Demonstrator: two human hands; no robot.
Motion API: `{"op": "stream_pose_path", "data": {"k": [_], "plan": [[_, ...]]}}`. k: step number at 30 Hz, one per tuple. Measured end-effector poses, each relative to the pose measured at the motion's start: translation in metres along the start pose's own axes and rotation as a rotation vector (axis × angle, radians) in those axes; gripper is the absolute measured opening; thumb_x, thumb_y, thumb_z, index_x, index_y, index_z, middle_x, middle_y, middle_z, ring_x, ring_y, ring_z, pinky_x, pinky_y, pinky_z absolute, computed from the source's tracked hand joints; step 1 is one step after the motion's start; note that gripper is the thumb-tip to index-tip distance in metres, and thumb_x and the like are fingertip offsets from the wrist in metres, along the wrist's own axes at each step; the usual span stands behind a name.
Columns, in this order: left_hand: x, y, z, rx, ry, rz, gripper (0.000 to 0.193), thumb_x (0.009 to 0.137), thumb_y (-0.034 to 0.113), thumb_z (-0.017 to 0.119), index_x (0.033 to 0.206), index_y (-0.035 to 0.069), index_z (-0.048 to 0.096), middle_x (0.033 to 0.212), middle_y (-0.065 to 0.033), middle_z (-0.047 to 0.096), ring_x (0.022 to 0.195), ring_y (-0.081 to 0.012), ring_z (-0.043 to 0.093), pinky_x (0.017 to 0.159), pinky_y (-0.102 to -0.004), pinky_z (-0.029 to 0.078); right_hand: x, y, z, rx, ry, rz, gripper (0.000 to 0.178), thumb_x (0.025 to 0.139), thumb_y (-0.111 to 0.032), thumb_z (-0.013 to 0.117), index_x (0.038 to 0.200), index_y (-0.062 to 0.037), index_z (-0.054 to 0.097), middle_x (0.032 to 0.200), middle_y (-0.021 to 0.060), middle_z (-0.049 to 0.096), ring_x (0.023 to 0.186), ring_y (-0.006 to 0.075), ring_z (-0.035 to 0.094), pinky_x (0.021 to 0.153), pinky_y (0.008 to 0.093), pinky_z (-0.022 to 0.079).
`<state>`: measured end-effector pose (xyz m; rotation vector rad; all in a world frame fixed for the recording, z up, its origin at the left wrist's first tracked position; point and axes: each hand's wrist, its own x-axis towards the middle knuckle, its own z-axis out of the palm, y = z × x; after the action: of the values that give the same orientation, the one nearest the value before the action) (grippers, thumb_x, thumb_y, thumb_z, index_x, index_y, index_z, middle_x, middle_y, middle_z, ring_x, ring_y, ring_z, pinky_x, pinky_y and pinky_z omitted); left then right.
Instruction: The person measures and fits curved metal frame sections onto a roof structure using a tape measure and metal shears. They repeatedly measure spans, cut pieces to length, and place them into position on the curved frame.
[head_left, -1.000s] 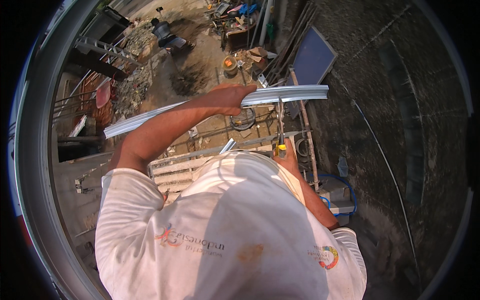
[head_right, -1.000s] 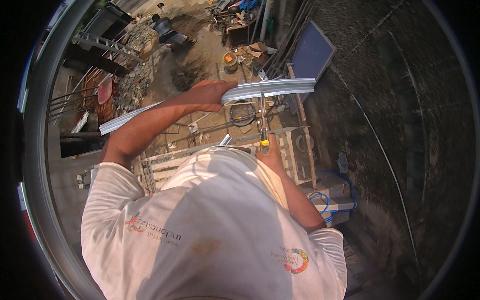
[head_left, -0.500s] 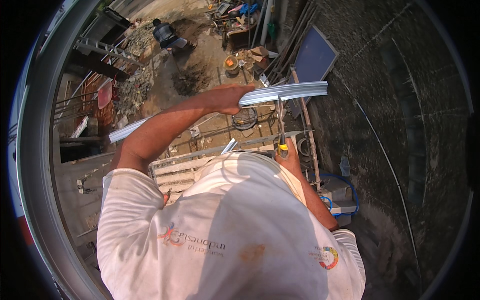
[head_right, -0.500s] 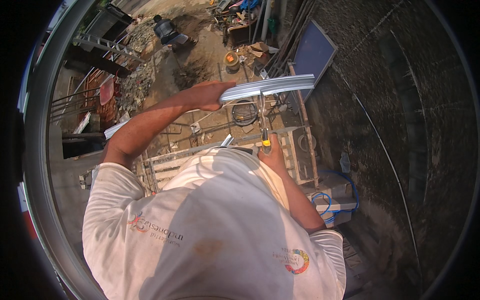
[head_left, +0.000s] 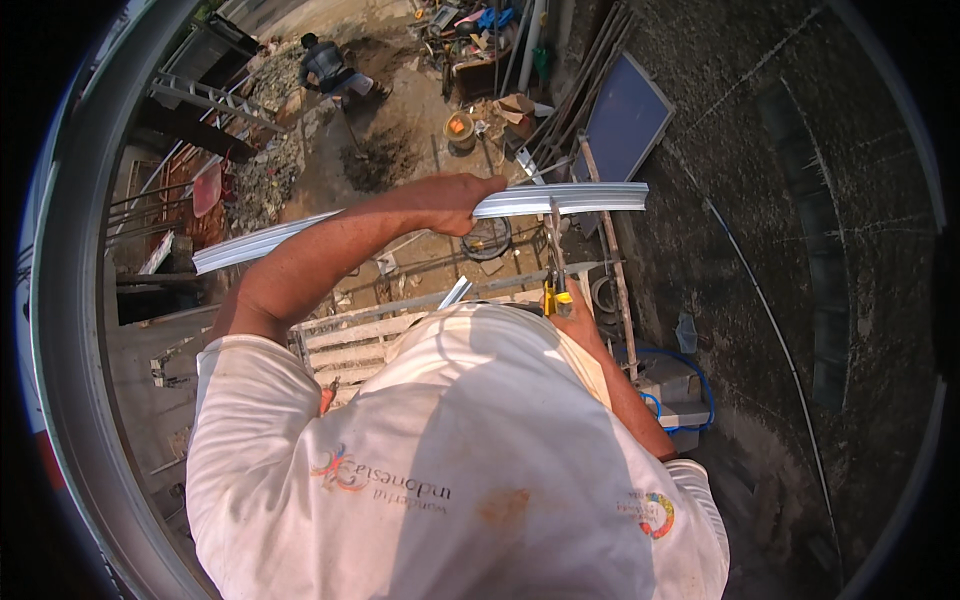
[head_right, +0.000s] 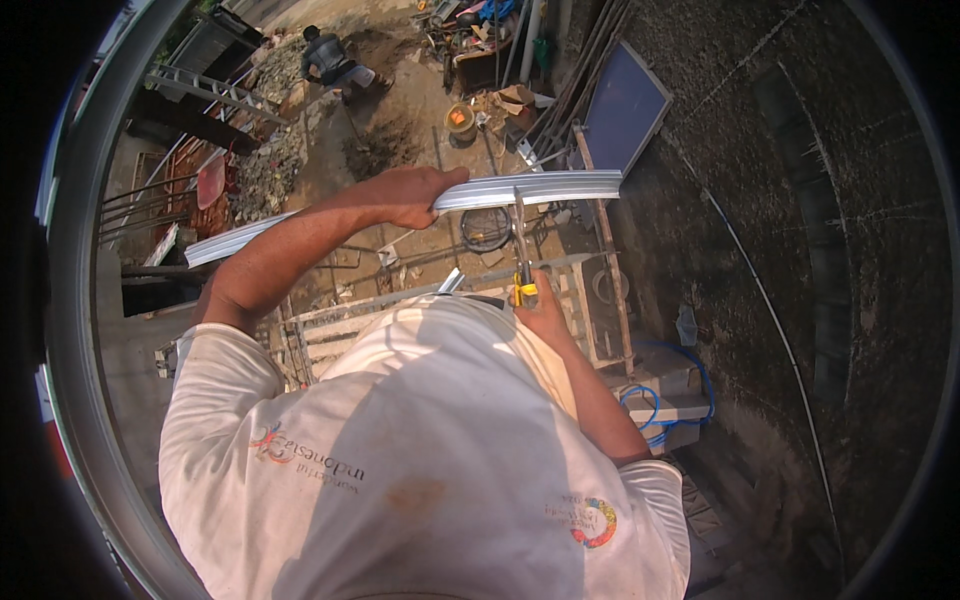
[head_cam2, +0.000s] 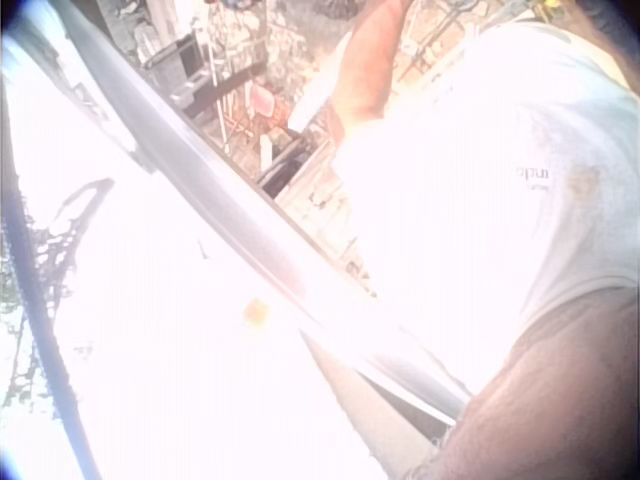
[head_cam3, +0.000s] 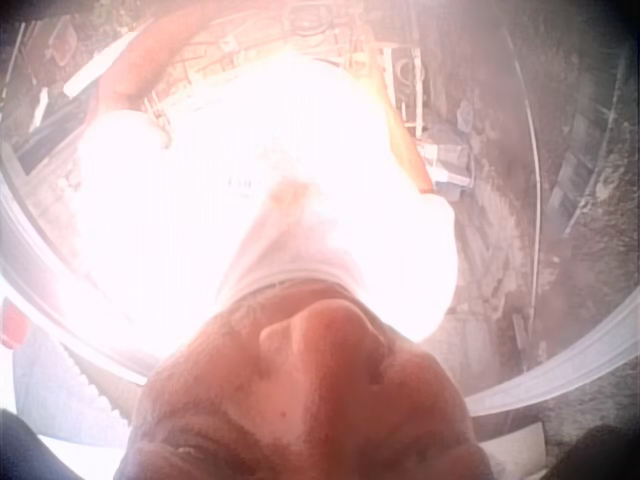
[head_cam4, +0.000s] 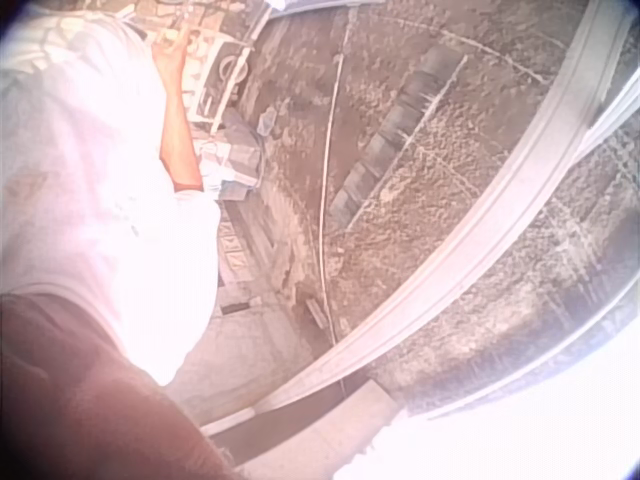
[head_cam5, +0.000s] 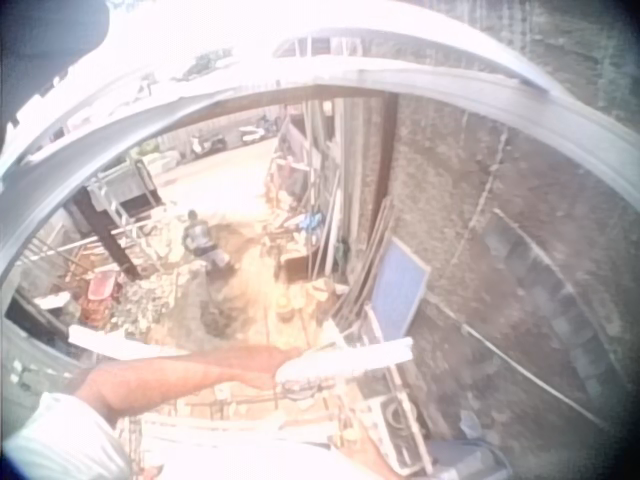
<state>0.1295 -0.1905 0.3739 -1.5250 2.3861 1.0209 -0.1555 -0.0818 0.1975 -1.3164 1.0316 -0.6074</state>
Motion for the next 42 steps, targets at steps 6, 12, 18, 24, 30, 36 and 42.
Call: {"op": "stream_pose_path", "data": {"k": [6,12,18,24,30,36,42], "plan": [[0.002,-0.002,0.001,0.042,0.014,0.038,0.049,0.072,0.004,0.055,0.119,0.006,0.043,0.09,-0.0246,0.063,0.088,-0.0422,0.062,0.074,-0.0522,0.046,-0.003,-0.008,0.005,0.057,0.038,0.061,0.048,0.076,0.001,0.063,0.119,-0.0075,0.042,0.088,0.006,0.059,0.09,0.0195,0.059,0.086,0.0331,0.044],[0.001,0.001,0.001,0.006,0.003,0.032,0.047,0.072,0.005,0.054,0.118,0.006,0.043,0.091,-0.0245,0.062,0.088,-0.0434,0.061,0.075,-0.0522,0.046,-0.003,-0.001,0.008,-0.114,0.102,-0.058,0.046,0.078,-0.005,0.064,0.119,-0.0052,0.043,0.092,0.0103,0.056,0.089,0.0219,0.057,0.083,0.0343,0.044],[-0.001,0.005,-0.007,-0.003,-0.012,0.019,0.044,0.073,0.007,0.053,0.116,0.006,0.044,0.092,-0.0253,0.061,0.089,-0.0432,0.061,0.076,-0.0521,0.046,-0.005,-0.034,0.008,-0.233,0.15,-0.048,0.042,0.078,-0.009,0.063,0.116,-0.0028,0.047,0.095,0.014,0.054,0.091,0.0268,0.055,0.082,0.0351,0.043],[-0.004,0.009,-0.013,0.028,0.004,0.02,0.043,0.073,0.008,0.054,0.114,0.006,0.043,0.092,-0.0244,0.062,0.09,-0.043,0.061,0.076,-0.0525,0.046,0.001,-0.024,0.006,-0.187,0.12,-0.077,0.041,0.076,-0.003,0.061,0.114,-0.0074,0.046,0.091,0.0149,0.056,0.09,0.0322,0.059,0.08,0.0391,0.045],[-0.006,0.012,-0.014,0.047,-0.024,0.035,0.044,0.072,0.009,0.056,0.115,0.006,0.043,0.091,-0.0237,0.062,0.088,-0.0426,0.061,0.074,-0.0514,0.047,0.0,-0.016,0.004,0.042,0.04,-0.045,0.045,0.076,-0.001,0.063,0.116,-0.0066,0.044,0.094,0.0105,0.056,0.095,0.0236,0.058,0.087,0.0347,0.043],[-0.009,0.019,-0.008,0.144,0.048,0.071,0.043,0.071,0.008,0.058,0.112,0.007,0.044,0.09,-0.0218,0.062,0.085,-0.0418,0.062,0.071,-0.0505,0.048,-0.001,-0.01,0.005,-0.052,0.077,-0.096,0.043,0.078,-0.004,0.066,0.115,-0.0062,0.044,0.095,0.0112,0.053,0.09,0.0239,0.056,0.084,0.0342,0.043],[-0.011,0.03,-0.014,0.167,0.034,0.036,0.044,0.07,0.007,0.059,0.111,0.009,0.044,0.089,-0.0211,0.062,0.084,-0.0418,0.062,0.069,-0.0512,0.048,-0.01,-0.043,0.007,-0.25,0.229,-0.23,0.037,0.078,-0.006,0.064,0.11,-0.0062,0.045,0.09,0.0154,0.051,0.085,0.0318,0.056,0.077,0.0382,0.044]]}}
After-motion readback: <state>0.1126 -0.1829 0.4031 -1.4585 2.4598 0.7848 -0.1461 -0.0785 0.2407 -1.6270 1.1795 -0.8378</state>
